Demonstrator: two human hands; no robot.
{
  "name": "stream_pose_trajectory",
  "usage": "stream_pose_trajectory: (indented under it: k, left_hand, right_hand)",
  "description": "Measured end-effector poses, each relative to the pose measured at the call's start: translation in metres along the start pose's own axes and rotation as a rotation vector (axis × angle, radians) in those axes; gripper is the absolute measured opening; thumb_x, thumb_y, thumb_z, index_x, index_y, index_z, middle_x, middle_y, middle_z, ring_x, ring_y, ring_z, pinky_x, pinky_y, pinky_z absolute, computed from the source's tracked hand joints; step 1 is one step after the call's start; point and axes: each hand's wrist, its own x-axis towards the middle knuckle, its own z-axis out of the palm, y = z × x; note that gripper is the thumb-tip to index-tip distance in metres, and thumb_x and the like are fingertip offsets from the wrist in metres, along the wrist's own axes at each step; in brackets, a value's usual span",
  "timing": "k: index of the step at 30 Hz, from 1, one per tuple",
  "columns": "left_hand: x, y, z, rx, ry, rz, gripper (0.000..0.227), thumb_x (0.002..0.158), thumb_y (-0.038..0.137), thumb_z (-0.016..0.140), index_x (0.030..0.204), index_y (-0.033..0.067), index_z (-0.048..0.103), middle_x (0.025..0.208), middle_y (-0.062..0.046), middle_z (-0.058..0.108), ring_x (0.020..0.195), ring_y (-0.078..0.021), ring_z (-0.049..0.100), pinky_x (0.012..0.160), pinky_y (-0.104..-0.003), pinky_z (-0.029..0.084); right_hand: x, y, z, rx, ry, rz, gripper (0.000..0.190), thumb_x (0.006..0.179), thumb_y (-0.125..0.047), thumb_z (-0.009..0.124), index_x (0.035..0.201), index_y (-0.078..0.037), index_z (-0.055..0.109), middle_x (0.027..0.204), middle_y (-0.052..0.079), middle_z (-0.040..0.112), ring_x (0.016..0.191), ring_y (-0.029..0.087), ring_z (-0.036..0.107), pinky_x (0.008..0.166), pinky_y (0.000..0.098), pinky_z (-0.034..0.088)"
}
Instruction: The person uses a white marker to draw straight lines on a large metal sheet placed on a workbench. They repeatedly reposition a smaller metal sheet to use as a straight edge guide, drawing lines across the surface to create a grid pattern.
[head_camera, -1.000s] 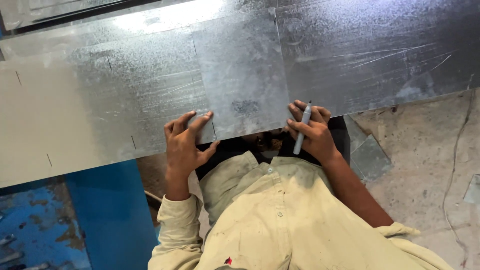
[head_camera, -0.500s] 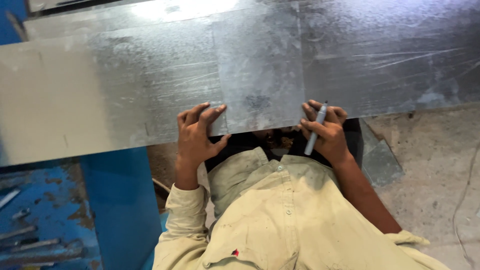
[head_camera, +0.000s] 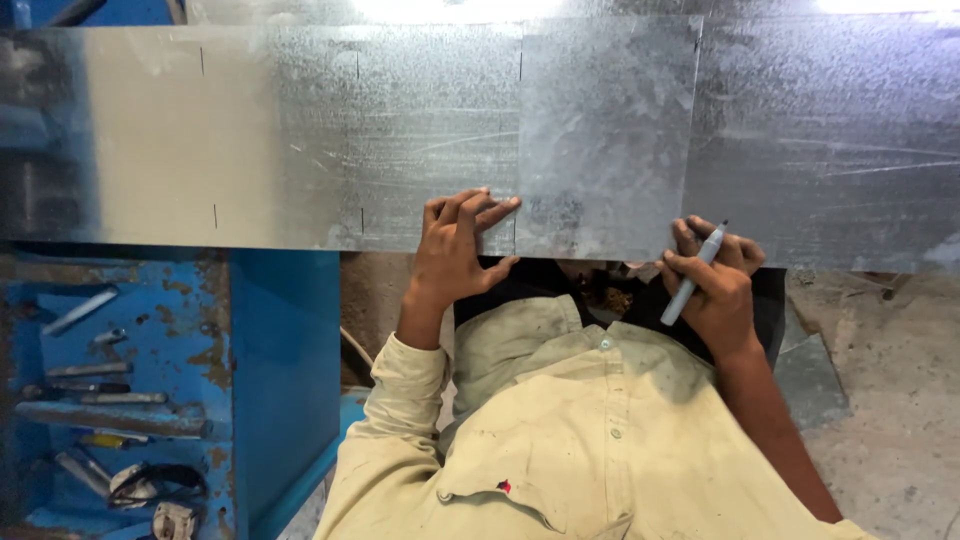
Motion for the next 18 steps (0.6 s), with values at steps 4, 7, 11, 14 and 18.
stream_pose_trajectory:
  k: [4,7,11,14,18]
  left_hand:
    - [-0.005,-0.003,0.0,-0.007,-0.031,-0.013,0.092,0.077,0.041,0.089,0.149,0.0124,0.039,0.138,-0.006,0.062,0.133,-0.0249,0.051,0.11,-0.045,0.035]
    - [-0.004,0.001,-0.005,-0.023,-0.03,0.001,0.097,0.073,0.045,0.09,0.148,0.011,0.039,0.137,-0.006,0.063,0.131,-0.0253,0.051,0.109,-0.047,0.034]
    - [-0.001,0.003,-0.005,0.013,-0.036,-0.009,0.093,0.074,0.045,0.087,0.149,0.0126,0.042,0.136,-0.007,0.063,0.133,-0.0249,0.052,0.11,-0.047,0.035]
    - [0.002,0.003,-0.008,0.033,-0.01,0.033,0.086,0.078,0.047,0.085,0.149,0.0153,0.049,0.136,-0.006,0.064,0.133,-0.0249,0.051,0.111,-0.046,0.035]
    - [0.007,0.01,-0.012,-0.004,0.0,0.035,0.077,0.079,0.048,0.084,0.144,0.0154,0.058,0.134,-0.006,0.066,0.133,-0.0245,0.052,0.11,-0.045,0.034]
  right_hand:
    - [-0.005,0.004,-0.001,-0.02,-0.033,0.022,0.015,0.093,-0.012,0.084,0.104,-0.009,0.075,0.13,0.011,0.074,0.136,0.026,0.064,0.115,0.0387,0.035]
    - [-0.004,0.006,-0.006,-0.01,-0.066,-0.024,0.025,0.089,-0.014,0.085,0.11,-0.008,0.074,0.135,0.012,0.072,0.136,0.028,0.063,0.115,0.0387,0.037]
    - [-0.006,0.009,-0.011,0.015,-0.063,0.007,0.026,0.09,-0.011,0.084,0.113,-0.008,0.072,0.138,0.012,0.071,0.138,0.028,0.062,0.116,0.0402,0.04]
    - [-0.005,0.014,-0.019,0.059,-0.06,0.018,0.026,0.089,-0.009,0.083,0.112,-0.008,0.071,0.138,0.011,0.07,0.139,0.028,0.062,0.117,0.0421,0.042]
    - [-0.002,0.018,-0.03,0.104,-0.052,0.035,0.027,0.086,-0.008,0.082,0.11,-0.008,0.07,0.134,0.012,0.071,0.136,0.029,0.062,0.115,0.0427,0.042]
